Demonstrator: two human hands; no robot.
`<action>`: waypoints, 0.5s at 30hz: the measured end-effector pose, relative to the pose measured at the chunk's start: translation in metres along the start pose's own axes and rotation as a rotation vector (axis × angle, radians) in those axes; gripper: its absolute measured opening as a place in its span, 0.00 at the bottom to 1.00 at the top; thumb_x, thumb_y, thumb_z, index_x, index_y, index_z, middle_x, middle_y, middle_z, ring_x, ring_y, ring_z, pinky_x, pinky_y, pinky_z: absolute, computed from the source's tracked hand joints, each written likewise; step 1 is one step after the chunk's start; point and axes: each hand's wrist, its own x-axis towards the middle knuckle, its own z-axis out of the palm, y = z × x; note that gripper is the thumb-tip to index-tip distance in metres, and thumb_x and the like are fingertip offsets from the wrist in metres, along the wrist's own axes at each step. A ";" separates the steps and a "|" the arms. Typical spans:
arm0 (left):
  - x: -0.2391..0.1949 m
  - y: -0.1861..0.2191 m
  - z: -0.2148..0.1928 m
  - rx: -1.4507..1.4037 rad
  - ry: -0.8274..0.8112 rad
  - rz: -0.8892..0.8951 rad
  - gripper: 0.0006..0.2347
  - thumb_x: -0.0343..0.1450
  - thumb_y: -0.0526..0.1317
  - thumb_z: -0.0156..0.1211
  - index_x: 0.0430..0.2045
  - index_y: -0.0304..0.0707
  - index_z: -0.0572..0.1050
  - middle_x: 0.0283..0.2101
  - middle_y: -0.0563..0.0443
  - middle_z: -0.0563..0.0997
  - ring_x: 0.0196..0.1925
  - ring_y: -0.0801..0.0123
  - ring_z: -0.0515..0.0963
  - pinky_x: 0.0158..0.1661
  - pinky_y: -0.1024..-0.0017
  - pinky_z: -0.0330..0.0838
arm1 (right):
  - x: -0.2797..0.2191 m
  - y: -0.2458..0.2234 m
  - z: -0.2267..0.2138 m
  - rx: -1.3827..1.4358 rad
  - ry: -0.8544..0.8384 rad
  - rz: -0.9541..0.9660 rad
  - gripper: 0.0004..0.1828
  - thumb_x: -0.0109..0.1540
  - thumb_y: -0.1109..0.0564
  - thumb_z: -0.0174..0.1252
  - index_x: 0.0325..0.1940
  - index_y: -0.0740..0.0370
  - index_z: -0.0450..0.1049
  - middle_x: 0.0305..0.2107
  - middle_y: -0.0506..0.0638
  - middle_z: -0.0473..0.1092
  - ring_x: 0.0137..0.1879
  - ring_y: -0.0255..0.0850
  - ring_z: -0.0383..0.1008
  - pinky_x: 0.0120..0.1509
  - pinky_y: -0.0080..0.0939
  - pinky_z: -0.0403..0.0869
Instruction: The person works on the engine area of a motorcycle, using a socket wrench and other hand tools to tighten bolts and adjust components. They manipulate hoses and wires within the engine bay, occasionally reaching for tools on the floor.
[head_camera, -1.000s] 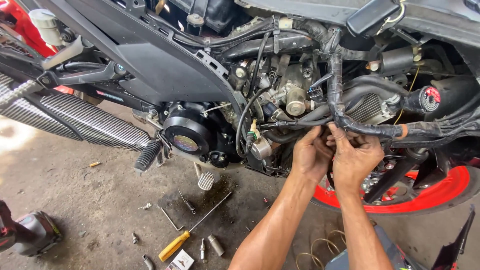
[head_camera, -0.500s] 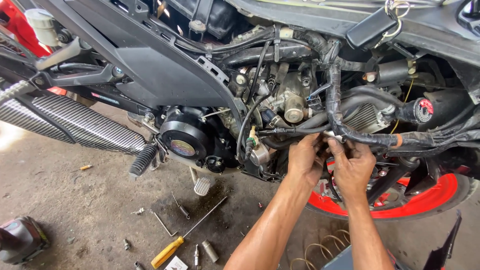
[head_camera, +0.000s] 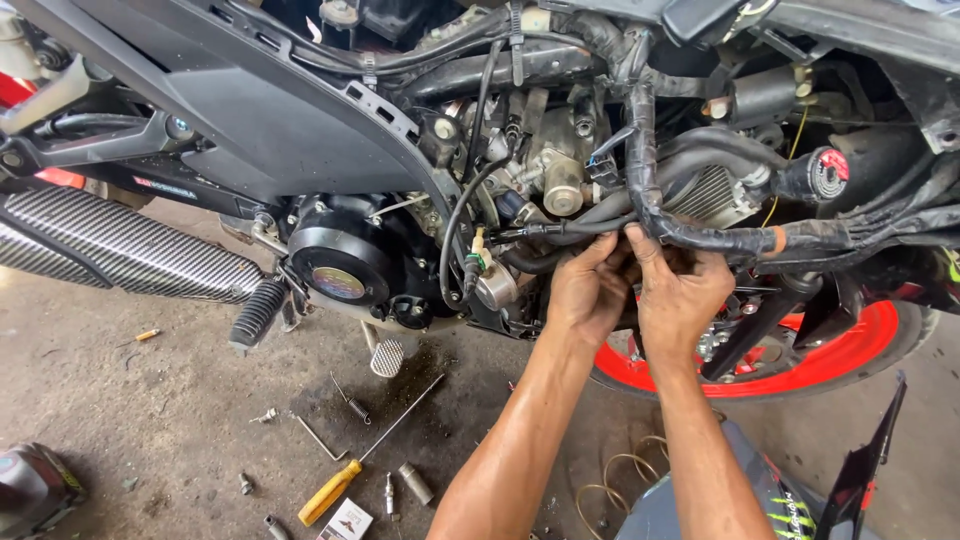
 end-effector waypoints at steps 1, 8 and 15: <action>0.008 -0.003 -0.010 0.002 -0.001 -0.001 0.08 0.70 0.30 0.67 0.40 0.32 0.79 0.39 0.48 0.84 0.41 0.64 0.83 0.57 0.56 0.70 | 0.000 -0.007 -0.004 0.001 0.003 0.000 0.16 0.60 0.66 0.76 0.49 0.69 0.79 0.38 0.59 0.78 0.46 0.40 0.78 0.53 0.45 0.78; 0.022 -0.007 -0.001 0.036 0.159 0.006 0.05 0.68 0.28 0.69 0.29 0.22 0.77 0.28 0.41 0.80 0.34 0.60 0.83 0.53 0.43 0.74 | 0.004 0.006 -0.024 0.074 -0.240 -0.013 0.27 0.68 0.66 0.60 0.71 0.73 0.64 0.58 0.67 0.70 0.66 0.47 0.67 0.71 0.51 0.68; -0.013 0.005 0.010 0.121 -0.024 -0.128 0.12 0.76 0.39 0.59 0.49 0.29 0.75 0.47 0.51 0.79 0.56 0.61 0.79 0.64 0.49 0.61 | -0.003 0.005 -0.019 -0.155 -0.093 -0.026 0.15 0.61 0.59 0.75 0.49 0.64 0.80 0.39 0.55 0.79 0.49 0.39 0.79 0.56 0.46 0.76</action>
